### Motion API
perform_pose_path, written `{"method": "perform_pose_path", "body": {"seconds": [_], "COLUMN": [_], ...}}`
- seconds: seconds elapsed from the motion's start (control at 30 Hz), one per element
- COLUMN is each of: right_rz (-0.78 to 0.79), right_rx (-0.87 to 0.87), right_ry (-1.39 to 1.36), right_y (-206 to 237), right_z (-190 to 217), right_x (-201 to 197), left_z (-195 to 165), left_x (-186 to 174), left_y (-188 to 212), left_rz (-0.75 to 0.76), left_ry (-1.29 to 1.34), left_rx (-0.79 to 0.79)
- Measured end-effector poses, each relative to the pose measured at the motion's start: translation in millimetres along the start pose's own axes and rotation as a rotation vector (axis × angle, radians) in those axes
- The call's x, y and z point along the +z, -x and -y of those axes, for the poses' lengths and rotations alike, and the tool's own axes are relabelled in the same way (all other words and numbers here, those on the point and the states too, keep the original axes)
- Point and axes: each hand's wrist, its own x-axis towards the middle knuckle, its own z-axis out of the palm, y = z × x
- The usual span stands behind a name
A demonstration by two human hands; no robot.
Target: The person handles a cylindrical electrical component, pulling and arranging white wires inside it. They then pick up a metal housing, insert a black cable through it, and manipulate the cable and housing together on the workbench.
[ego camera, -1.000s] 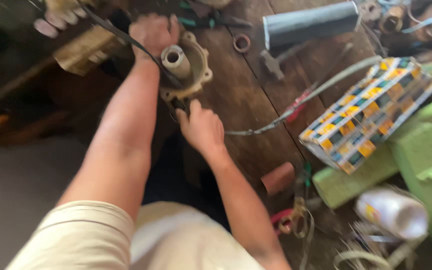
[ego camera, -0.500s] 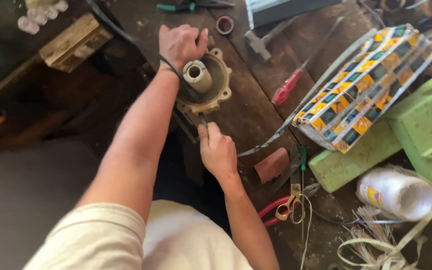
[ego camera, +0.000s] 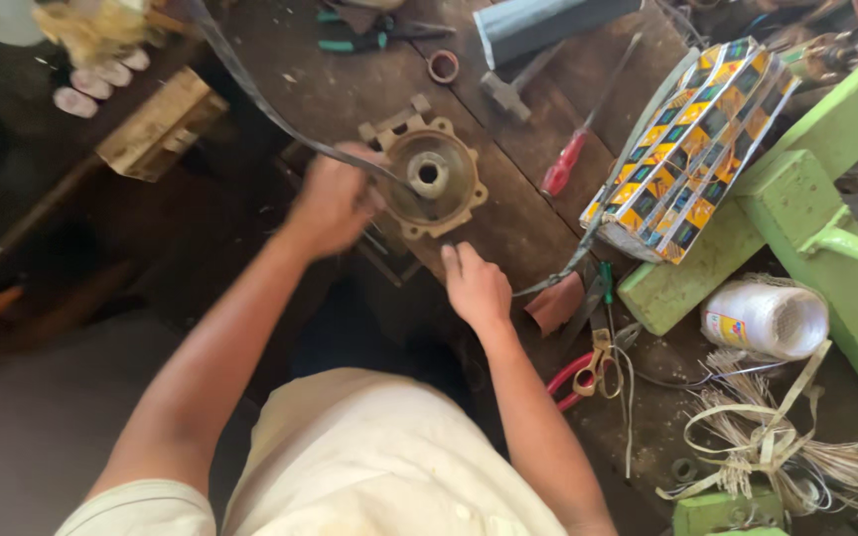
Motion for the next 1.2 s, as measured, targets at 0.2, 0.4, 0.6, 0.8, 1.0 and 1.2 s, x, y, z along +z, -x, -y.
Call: {"method": "perform_pose_path", "body": {"seconds": [0.2, 0.4, 0.6, 0.8, 1.0, 1.2], "right_rz": [-0.063, -0.091, -0.079, -0.057, -0.058, -0.081], "right_rx": [0.002, -0.047, 0.012, 0.009, 0.076, 0.062], "right_ry": [0.044, 0.051, 0.027, 0.053, 0.094, 0.041], "right_y": [3, 2, 8, 4, 2, 0], "right_z": [12, 18, 24, 25, 32, 32], "right_x": [7, 20, 26, 18, 16, 16], "left_z": [-40, -30, 1, -14, -19, -8], "left_x": [4, 71, 98, 73, 38, 19], "left_y": [-20, -95, -113, -72, -46, 22], "left_rz": [0.157, 0.163, 0.211, 0.044, -0.127, -0.279], "left_ry": [0.192, -0.079, -0.082, 0.029, 0.019, 0.34], "left_rx": [0.012, 0.128, -0.128, -0.077, 0.107, -0.632]}}
